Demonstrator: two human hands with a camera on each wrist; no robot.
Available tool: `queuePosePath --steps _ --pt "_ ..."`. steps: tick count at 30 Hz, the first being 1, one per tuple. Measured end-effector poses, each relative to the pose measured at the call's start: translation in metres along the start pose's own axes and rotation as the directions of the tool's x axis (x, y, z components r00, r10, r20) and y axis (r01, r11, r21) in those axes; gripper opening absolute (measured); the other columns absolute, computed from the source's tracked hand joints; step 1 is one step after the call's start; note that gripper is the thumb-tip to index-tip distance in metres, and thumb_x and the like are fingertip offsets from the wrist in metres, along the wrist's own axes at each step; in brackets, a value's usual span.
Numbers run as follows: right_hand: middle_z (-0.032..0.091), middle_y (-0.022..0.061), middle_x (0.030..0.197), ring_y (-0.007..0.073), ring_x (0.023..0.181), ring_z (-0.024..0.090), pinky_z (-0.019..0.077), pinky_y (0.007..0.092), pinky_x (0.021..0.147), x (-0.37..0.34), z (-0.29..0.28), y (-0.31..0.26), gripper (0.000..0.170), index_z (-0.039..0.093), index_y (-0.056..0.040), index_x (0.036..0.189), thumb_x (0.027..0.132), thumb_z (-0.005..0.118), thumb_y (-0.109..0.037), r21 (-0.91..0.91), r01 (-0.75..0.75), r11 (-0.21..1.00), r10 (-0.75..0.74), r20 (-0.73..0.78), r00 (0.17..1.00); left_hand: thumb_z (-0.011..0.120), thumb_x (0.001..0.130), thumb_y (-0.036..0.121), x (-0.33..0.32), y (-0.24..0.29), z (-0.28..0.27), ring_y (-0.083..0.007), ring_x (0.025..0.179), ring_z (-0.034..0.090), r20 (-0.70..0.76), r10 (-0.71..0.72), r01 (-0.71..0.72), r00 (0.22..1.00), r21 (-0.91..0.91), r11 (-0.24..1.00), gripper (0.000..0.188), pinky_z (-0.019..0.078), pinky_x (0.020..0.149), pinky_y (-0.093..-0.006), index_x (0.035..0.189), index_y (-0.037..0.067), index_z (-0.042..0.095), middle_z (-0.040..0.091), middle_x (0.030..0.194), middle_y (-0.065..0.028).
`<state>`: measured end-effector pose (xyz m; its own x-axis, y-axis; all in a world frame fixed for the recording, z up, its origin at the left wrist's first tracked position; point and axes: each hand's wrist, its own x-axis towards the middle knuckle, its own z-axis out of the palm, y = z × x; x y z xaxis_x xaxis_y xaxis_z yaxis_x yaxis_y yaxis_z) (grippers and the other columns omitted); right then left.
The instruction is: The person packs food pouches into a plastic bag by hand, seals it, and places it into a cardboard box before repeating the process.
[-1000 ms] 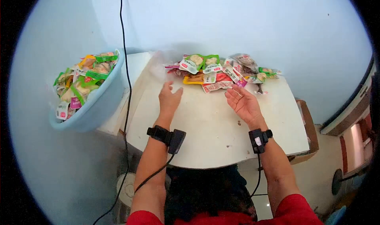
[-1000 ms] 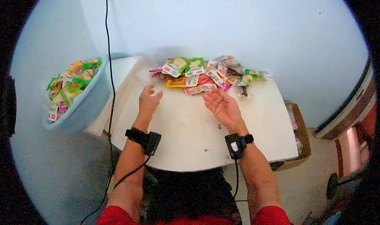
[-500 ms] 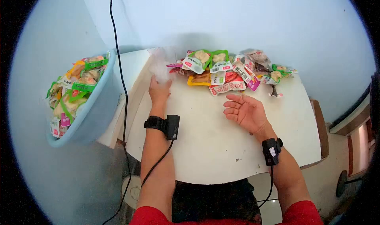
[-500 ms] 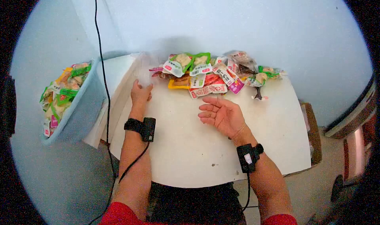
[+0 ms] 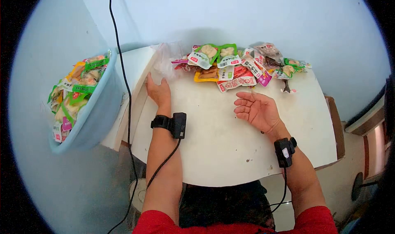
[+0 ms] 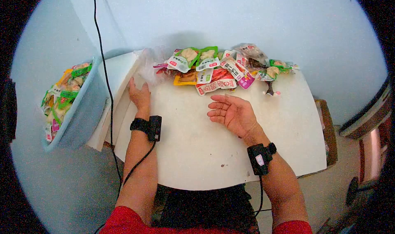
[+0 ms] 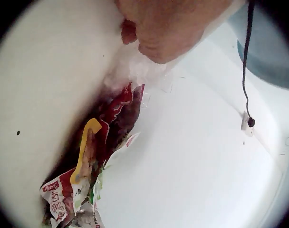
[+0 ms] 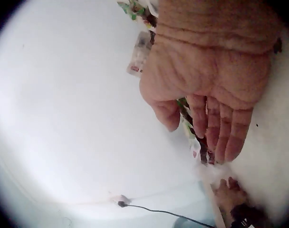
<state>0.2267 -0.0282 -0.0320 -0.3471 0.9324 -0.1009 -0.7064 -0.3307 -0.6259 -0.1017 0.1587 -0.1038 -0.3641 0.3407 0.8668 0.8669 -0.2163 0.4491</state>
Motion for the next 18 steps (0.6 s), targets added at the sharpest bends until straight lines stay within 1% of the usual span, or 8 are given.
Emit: queuePosePath --steps 1,2,3,6,9,12,15,18 --pt "0.066 0.0206 0.105 0.0316 0.092 0.068 0.0566 0.0408 0.082 0.0 0.001 0.0 0.042 0.055 0.0058 0.12 0.094 0.047 -0.027 -0.004 0.002 1.0 -0.002 0.003 1.0 0.071 0.071 0.003 0.008 0.016 -0.012 -0.0351 0.072 0.066 0.139 -0.245 0.259 0.96 -0.095 0.961 0.053 0.0536 0.076 -0.0441 0.122 -0.003 0.054 0.063 0.103 -0.0229" --pt "0.066 0.0207 0.105 0.0316 0.091 0.068 0.0567 0.0407 0.082 0.0 0.002 0.0 0.042 0.055 0.0058 0.119 0.094 0.047 -0.027 -0.007 0.006 1.0 -0.006 0.005 1.0 0.071 0.071 0.003 0.016 0.033 -0.025 -0.0357 0.071 0.066 0.294 -0.453 0.508 0.842 -0.149 0.848 0.052 0.0537 0.075 -0.0444 0.121 -0.004 0.054 0.064 0.1 -0.0226" --pt "0.066 0.0208 0.105 0.0316 0.091 0.068 0.0567 0.0407 0.081 0.0 0.002 0.001 0.042 0.055 0.0057 0.119 0.094 0.048 -0.027 -0.012 0.008 1.0 -0.008 0.007 1.0 0.071 0.072 0.003 0.021 0.045 -0.034 -0.0362 0.071 0.067 0.449 -0.606 0.725 0.657 -0.154 0.672 0.051 0.0538 0.074 -0.0448 0.119 -0.005 0.054 0.065 0.097 -0.0223" --pt "0.066 0.0209 0.104 0.0315 0.091 0.068 0.0567 0.0405 0.081 0.001 0.0 0.0 0.042 0.055 0.0058 0.119 0.094 0.048 -0.027 -0.017 0.006 1.0 -0.006 0.005 1.0 0.073 0.069 0.006 0.021 0.026 -0.023 -0.0361 0.065 0.066 0.505 -0.592 0.668 0.628 0.039 0.743 0.049 0.0541 0.069 -0.0448 0.115 -0.005 0.06 0.068 0.09 -0.0219" --pt "0.066 0.021 0.104 0.0315 0.091 0.068 0.0568 0.0402 0.081 0.001 -0.001 -0.001 0.042 0.056 0.0058 0.118 0.094 0.048 -0.027 -0.018 0.012 1.0 -0.012 0.004 1.0 0.071 0.069 0.01 0.015 -0.005 -0.011 -0.0351 0.06 0.066 0.437 -0.399 0.393 0.806 0.108 0.913 0.032 0.0546 0.067 -0.0429 0.096 -0.006 0.068 0.07 0.081 -0.0212" --pt "0.066 0.021 0.104 0.0315 0.09 0.068 0.0568 0.0403 0.081 0.002 -0.004 0.0 0.04 0.057 0.0056 0.117 0.094 0.048 -0.026 -0.047 0.042 0.998 -0.041 0.013 0.999 0.066 0.071 0.015 0.022 0.006 -0.031 -0.0347 0.063 0.067 0.456 -0.264 0.142 0.85 0.285 0.948 0.022 0.0547 0.07 -0.0409 0.077 -0.006 0.069 0.069 0.078 -0.0211" --pt "0.066 0.0207 0.103 0.0312 0.09 0.068 0.0567 0.0403 0.081 0.001 -0.003 -0.001 0.04 0.057 0.0053 0.117 0.093 0.048 -0.025 -0.019 0.031 0.999 -0.03 0.016 0.999 0.059 0.072 0.014 0.028 0.018 -0.05 -0.0348 0.062 0.067 0.555 -0.226 0.029 0.801 0.34 0.94 0.023 0.0541 0.068 -0.0422 0.073 -0.007 0.068 0.069 0.076 -0.0227" --pt "0.067 0.0199 0.102 0.0307 0.09 0.068 0.0565 0.0401 0.082 0.001 -0.003 -0.001 0.039 0.057 0.005 0.117 0.093 0.049 -0.025 -0.016 0.035 0.999 -0.034 0.023 0.999 0.06 0.072 0.017 0.052 0.047 -0.076 -0.0291 0.055 0.064 0.772 -0.431 0.27 0.467 0.34 0.901 0.021 0.0516 0.056 -0.0399 0.068 -0.003 0.066 0.067 0.069 -0.0174"
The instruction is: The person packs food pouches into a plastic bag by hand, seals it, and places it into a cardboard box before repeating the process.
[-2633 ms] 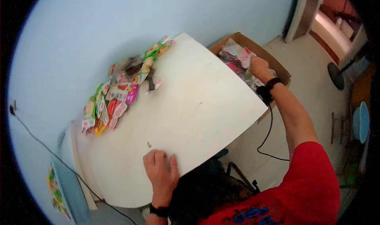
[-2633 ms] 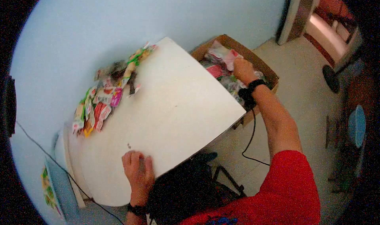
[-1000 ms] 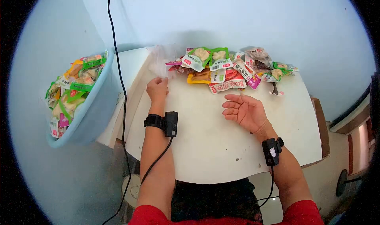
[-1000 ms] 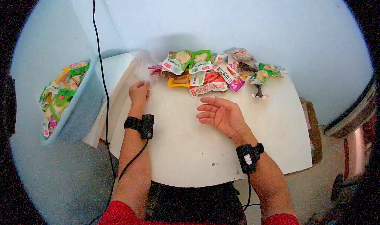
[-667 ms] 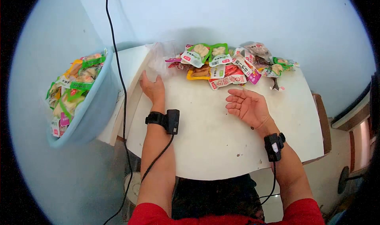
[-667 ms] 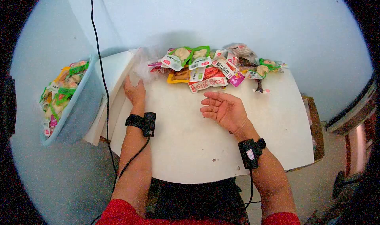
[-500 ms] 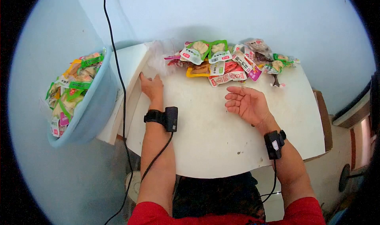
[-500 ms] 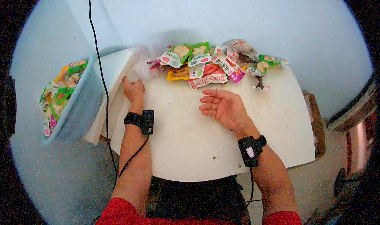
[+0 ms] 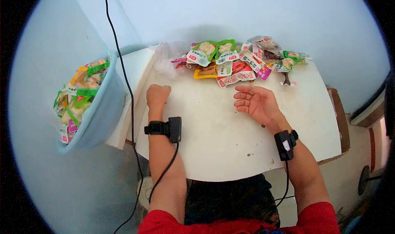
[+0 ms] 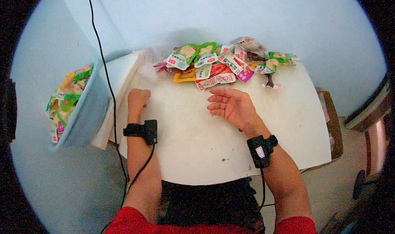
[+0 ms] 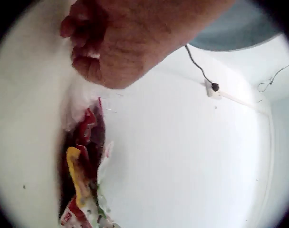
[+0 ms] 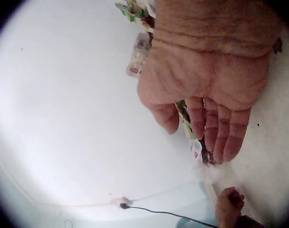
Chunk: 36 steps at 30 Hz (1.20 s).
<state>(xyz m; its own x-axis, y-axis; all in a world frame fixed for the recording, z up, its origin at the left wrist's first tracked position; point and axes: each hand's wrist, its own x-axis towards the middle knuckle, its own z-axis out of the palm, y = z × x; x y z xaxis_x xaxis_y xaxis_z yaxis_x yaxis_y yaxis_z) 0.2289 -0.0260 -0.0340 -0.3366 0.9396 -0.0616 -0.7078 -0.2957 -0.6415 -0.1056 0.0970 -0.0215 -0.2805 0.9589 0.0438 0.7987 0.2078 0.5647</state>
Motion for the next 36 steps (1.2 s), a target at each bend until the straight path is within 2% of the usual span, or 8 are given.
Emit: queuePosePath --steps 3,5,10,13,18,21,30,36 --pt "0.067 0.0195 0.101 0.0307 0.091 0.068 0.0562 0.0402 0.082 0.001 -0.003 -0.001 0.039 0.058 0.0049 0.116 0.093 0.05 -0.025 -0.002 -0.006 1.0 0.006 0.016 1.0 0.062 0.074 0.018 -0.022 0.021 -0.014 -0.0203 0.049 0.06 0.45 0.218 0.038 0.866 -0.494 0.869 0.019 0.046 0.047 -0.0316 0.064 0.002 0.061 0.062 0.062 -0.0094" --pt "0.067 0.0185 0.101 0.0303 0.09 0.068 0.0562 0.0401 0.082 0.0 -0.002 -0.001 0.04 0.059 0.0042 0.116 0.093 0.051 -0.027 -0.002 -0.006 1.0 0.006 0.007 1.0 0.064 0.076 0.022 -0.044 0.042 -0.015 -0.0139 0.048 0.054 0.645 0.48 0.029 0.594 -0.613 0.789 0.019 0.0386 0.043 -0.0253 0.066 0.008 0.057 0.059 0.061 -0.0041" --pt "0.068 0.0156 0.101 0.0262 0.086 0.067 0.0558 0.0372 0.076 0.002 -0.003 0.002 0.04 0.059 0.0015 0.117 0.093 0.052 -0.029 0.001 -0.03 1.0 0.03 -0.064 0.997 0.072 0.074 0.021 -0.092 0.094 0.018 -0.0146 0.053 0.057 0.649 0.76 0.185 0.001 -0.747 0.638 0.022 0.0433 0.049 -0.0261 0.07 0.003 0.061 0.062 0.064 -0.0072" --pt "0.068 0.0133 0.103 0.023 0.086 0.066 0.0544 0.035 0.075 0.003 -0.004 -0.001 0.04 0.059 0.0003 0.119 0.094 0.05 -0.03 -0.037 -0.051 0.998 0.047 -0.1 0.994 0.068 0.076 0.014 -0.103 0.107 0.016 -0.0195 0.059 0.061 0.459 0.87 0.123 -0.179 -0.867 0.482 0.018 0.0477 0.051 -0.031 0.068 0.001 0.058 0.061 0.066 -0.0097" --pt "0.064 0.0089 0.118 0.0219 0.089 0.065 0.0529 0.0361 0.075 0.001 0.0 0.0 0.043 0.058 -0.0075 0.124 0.095 0.046 -0.038 -0.219 0.049 0.975 -0.057 -0.028 0.998 0.07 0.069 0.017 -0.103 0.095 0.016 -0.0286 0.052 0.055 -0.003 0.999 0.55 -0.038 -0.835 0.019 0.021 0.0436 0.041 -0.0392 0.065 0.001 0.057 0.057 0.065 -0.0138" --pt "0.061 0.0085 0.124 0.0253 0.093 0.065 0.0519 0.0412 0.08 -0.003 0.021 -0.001 0.05 0.056 -0.0109 0.127 0.097 0.041 -0.048 -0.076 0.12 0.99 -0.125 -0.053 0.991 0.069 0.07 0.02 -0.084 0.072 0.016 -0.0206 0.07 0.061 0.055 0.991 0.647 0.126 -0.762 -0.04 0.027 0.0492 0.05 -0.0346 0.096 0.012 0.065 0.066 0.088 -0.005" --pt "0.059 0.01 0.127 0.0264 0.117 0.057 0.0468 0.0431 0.093 -0.007 0.021 -0.015 0.066 0.051 -0.0125 0.133 0.095 0.033 -0.064 0.065 0.309 0.949 -0.315 0.132 0.94 0.067 0.087 0.026 -0.067 0.073 0.019 -0.0122 0.062 0.047 0.306 0.822 0.49 0.481 -0.871 0.038 0.041 0.037 0.051 -0.0275 0.117 0.001 0.057 0.057 0.084 -0.002" --pt "0.059 0.0086 0.129 0.02 0.115 0.058 0.0447 0.0357 0.099 0.0 0.009 -0.006 0.065 0.05 -0.0037 0.135 0.095 0.05 -0.054 -0.471 0.482 0.739 -0.536 0.024 0.844 0.066 0.091 0.026 -0.053 0.074 0.027 -0.0118 0.07 0.053 0.41 0.658 0.401 0.631 -0.899 0.176 0.023 0.0409 0.057 -0.0251 0.106 0.009 0.062 0.059 0.084 0.0019"
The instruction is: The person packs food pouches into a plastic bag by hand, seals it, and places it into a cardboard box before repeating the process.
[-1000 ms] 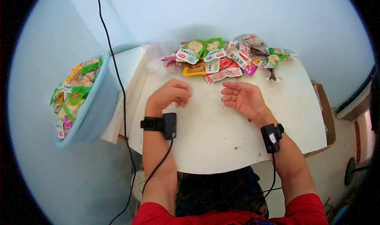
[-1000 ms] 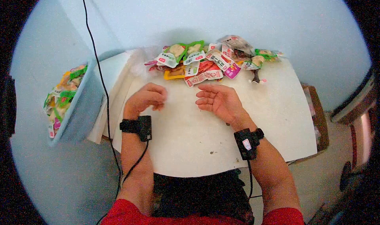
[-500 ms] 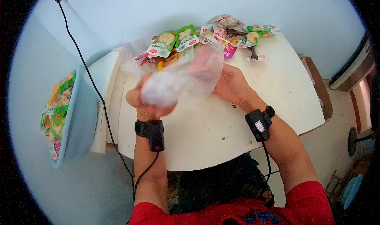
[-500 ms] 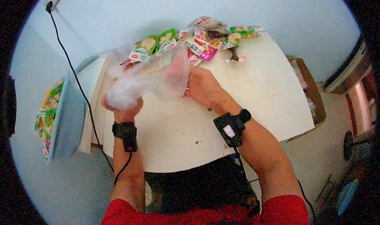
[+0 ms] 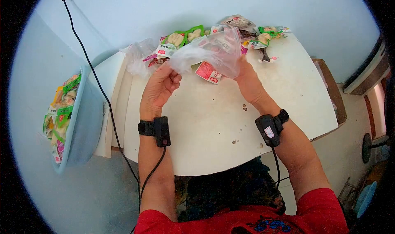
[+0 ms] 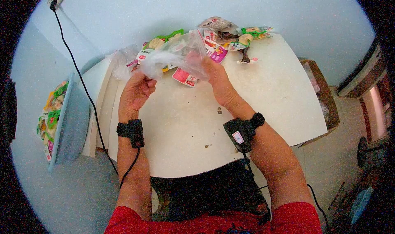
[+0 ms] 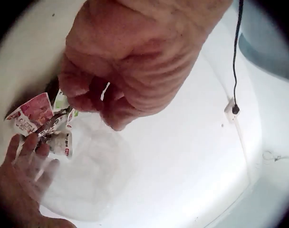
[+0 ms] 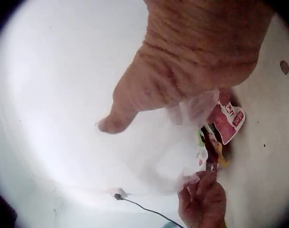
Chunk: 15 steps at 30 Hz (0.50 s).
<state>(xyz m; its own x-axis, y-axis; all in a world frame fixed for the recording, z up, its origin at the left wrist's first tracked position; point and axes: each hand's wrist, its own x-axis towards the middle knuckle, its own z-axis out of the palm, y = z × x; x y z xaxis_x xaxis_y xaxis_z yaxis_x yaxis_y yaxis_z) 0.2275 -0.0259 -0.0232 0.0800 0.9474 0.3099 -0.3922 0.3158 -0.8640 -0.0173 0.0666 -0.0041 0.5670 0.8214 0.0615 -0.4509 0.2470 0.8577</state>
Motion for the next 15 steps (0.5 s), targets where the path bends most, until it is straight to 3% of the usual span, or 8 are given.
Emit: queuePosePath --steps 3,6,9,12,15 --pt "0.063 0.0056 0.119 0.0111 0.101 0.057 0.0452 0.0279 0.085 -0.004 0.009 -0.001 0.047 0.058 -0.0022 0.127 0.094 0.061 -0.036 -0.439 0.055 0.897 -0.075 -0.027 0.997 0.065 0.092 0.025 0.001 0.002 0.01 -0.0121 0.076 0.058 -0.122 0.051 -0.035 0.991 0.13 0.991 0.019 0.0438 0.059 -0.0245 0.104 0.011 0.063 0.062 0.088 0.0016" --pt "0.068 0.0023 0.098 0.0063 0.086 0.057 0.0445 0.0233 0.077 -0.001 0.007 0.002 0.033 0.067 -0.0009 0.112 0.088 0.071 -0.024 -0.309 0.037 0.95 -0.096 -0.179 0.979 0.064 0.093 0.025 0.003 0.002 0.018 -0.011 0.078 0.06 -0.186 0.091 -0.059 0.978 0.17 0.984 0.018 0.0471 0.062 -0.0252 0.104 0.011 0.064 0.065 0.092 0.0011" --pt "0.067 -0.0001 0.08 0.0062 0.073 0.057 0.0432 0.0229 0.066 -0.002 0.0 -0.001 0.027 0.069 -0.0006 0.104 0.089 0.069 -0.023 -0.385 0.022 0.923 -0.118 -0.229 0.966 0.063 0.094 0.027 0.004 0.002 0.006 -0.0082 0.077 0.06 -0.217 0.127 -0.074 0.968 0.24 0.968 0.02 0.0488 0.064 -0.0249 0.104 0.009 0.065 0.066 0.094 0.0009" --pt "0.059 -0.0027 0.065 0.006 0.056 0.049 0.0379 0.0244 0.053 0.004 -0.014 -0.001 0.021 0.069 -0.0013 0.099 0.088 0.068 -0.019 -0.287 -0.163 0.944 0.093 -0.24 0.966 0.062 0.095 0.029 0.005 0.001 -0.001 -0.0059 0.075 0.06 -0.281 0.212 -0.102 0.936 0.358 0.928 0.024 0.0483 0.063 -0.0227 0.104 0.008 0.065 0.065 0.092 0.0019" --pt "0.052 -0.0034 0.06 0.0068 0.048 0.042 0.032 0.0259 0.045 0.002 -0.015 -0.008 0.015 0.068 -0.0023 0.093 0.089 0.065 -0.016 -0.164 -0.229 0.959 0.195 -0.203 0.96 0.063 0.094 0.032 0.007 0.0 -0.016 -0.0078 0.077 0.061 -0.333 0.262 -0.112 0.906 0.408 0.906 0.027 0.049 0.06 -0.0238 0.104 0.007 0.065 0.065 0.093 0.0005"
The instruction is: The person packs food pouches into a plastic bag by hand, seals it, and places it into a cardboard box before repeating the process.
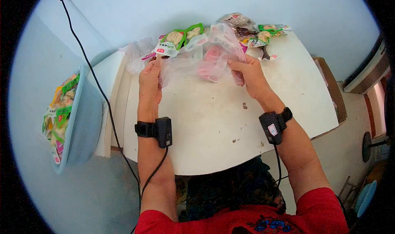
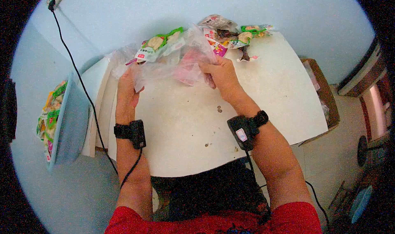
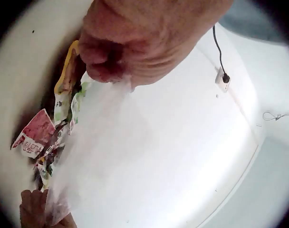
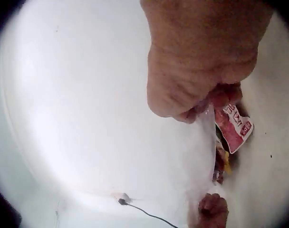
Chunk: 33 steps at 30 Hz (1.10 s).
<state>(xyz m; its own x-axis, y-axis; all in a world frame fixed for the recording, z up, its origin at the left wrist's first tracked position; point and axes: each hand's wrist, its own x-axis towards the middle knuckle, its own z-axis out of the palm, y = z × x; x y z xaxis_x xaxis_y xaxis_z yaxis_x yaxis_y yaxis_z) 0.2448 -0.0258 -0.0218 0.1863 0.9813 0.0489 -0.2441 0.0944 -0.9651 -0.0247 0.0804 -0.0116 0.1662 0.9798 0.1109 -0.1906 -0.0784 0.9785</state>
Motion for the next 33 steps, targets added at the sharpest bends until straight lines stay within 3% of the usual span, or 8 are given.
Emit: queuePosePath --steps 2,5,11,18,23,26,30,33 --pt "0.049 -0.0036 0.059 0.0074 0.046 0.04 0.0307 0.0261 0.043 0.0 0.0 -0.003 0.013 0.067 -0.0027 0.093 0.089 0.064 -0.015 0.066 -0.054 0.996 0.054 0.011 0.998 0.063 0.093 0.035 0.009 -0.007 -0.007 -0.0134 0.081 0.064 -0.032 0.041 -0.041 0.999 0.008 0.999 0.029 0.0522 0.059 -0.0293 0.104 0.009 0.065 0.067 0.099 -0.0036" --pt "0.048 -0.0033 0.06 0.0079 0.046 0.04 0.0311 0.0257 0.043 0.0 -0.001 -0.004 0.014 0.066 -0.0032 0.094 0.09 0.063 -0.016 0.134 -0.075 0.988 0.073 0.017 0.997 0.066 0.091 0.04 0.006 0.002 -0.009 -0.0091 0.071 0.061 -0.012 -0.171 0.168 0.985 -0.119 0.979 0.034 0.0474 0.055 -0.0247 0.103 0.008 0.065 0.06 0.081 0.0025" --pt "0.052 -0.0027 0.063 0.0084 0.05 0.044 0.0354 0.026 0.045 0.005 0.001 0.006 0.019 0.067 -0.0042 0.095 0.091 0.065 -0.023 0.142 0.058 0.988 -0.052 -0.05 0.997 0.068 0.088 0.04 -0.013 0.021 0.015 -0.0197 0.077 0.065 0.074 -0.36 0.362 0.93 -0.009 0.932 0.043 0.0539 0.06 -0.028 0.116 0.01 0.057 0.064 0.096 -0.0054" --pt "0.06 -0.0028 0.074 0.0068 0.061 0.053 0.0416 0.0227 0.054 0.003 0.005 0.008 0.019 0.069 -0.0038 0.098 0.09 0.066 -0.021 0.13 -0.008 0.992 0.021 -0.104 0.994 0.069 0.088 0.022 -0.009 0.008 0.005 -0.0098 0.061 0.055 0.156 -0.227 0.222 0.961 0.049 0.974 0.029 0.0434 0.051 -0.0183 0.111 0.008 0.061 0.061 0.087 -0.0004" --pt "0.062 -0.0019 0.078 0.0072 0.063 0.055 0.0444 0.0218 0.057 0.009 -0.009 0.014 0.017 0.069 -0.0029 0.099 0.088 0.065 -0.016 0.218 -0.032 0.975 0.02 0.056 0.998 0.068 0.088 0.01 -0.004 0.022 -0.041 -0.0004 0.058 0.046 0.291 -0.168 0.146 0.942 0.096 0.985 0.026 0.0351 0.046 -0.0163 0.113 0.007 0.062 0.06 0.085 0.0055" --pt "0.062 0.0005 0.071 0.0092 0.055 0.055 0.0438 0.0238 0.048 0.007 0.001 0.013 0.015 0.069 -0.0028 0.09 0.088 0.065 -0.017 0.179 -0.083 0.98 0.074 0.054 0.996 0.072 0.084 0.009 -0.012 0.032 -0.051 -0.0005 0.055 0.046 0.176 -0.225 0.185 0.958 0.216 0.959 0.027 0.0315 0.043 -0.0161 0.109 0.006 0.062 0.059 0.078 0.0041" --pt "0.062 0.0046 0.065 0.0121 0.047 0.058 0.0469 0.0269 0.041 0.001 0.006 0.014 0.017 0.067 -0.0025 0.082 0.088 0.064 -0.018 0.111 -0.208 0.972 0.184 0.195 0.963 0.076 0.08 0.012 -0.015 0.037 -0.075 -0.0063 0.055 0.05 0.054 -0.288 0.206 0.956 0.575 0.792 0.034 0.0373 0.044 -0.0193 0.11 0.005 0.062 0.061 0.08 0.0023" --pt "0.064 0.0071 0.065 0.014 0.047 0.06 0.0503 0.0288 0.042 -0.006 0.015 0.01 0.019 0.067 -0.0016 0.081 0.088 0.064 -0.018 -0.064 -0.241 0.969 0.249 0.255 0.934 0.078 0.076 0.012 -0.021 0.037 -0.067 -0.012 0.057 0.056 -0.208 -0.152 0.256 0.966 0.85 0.461 0.034 0.0425 0.045 -0.025 0.105 0.003 0.063 0.063 0.079 -0.0042"
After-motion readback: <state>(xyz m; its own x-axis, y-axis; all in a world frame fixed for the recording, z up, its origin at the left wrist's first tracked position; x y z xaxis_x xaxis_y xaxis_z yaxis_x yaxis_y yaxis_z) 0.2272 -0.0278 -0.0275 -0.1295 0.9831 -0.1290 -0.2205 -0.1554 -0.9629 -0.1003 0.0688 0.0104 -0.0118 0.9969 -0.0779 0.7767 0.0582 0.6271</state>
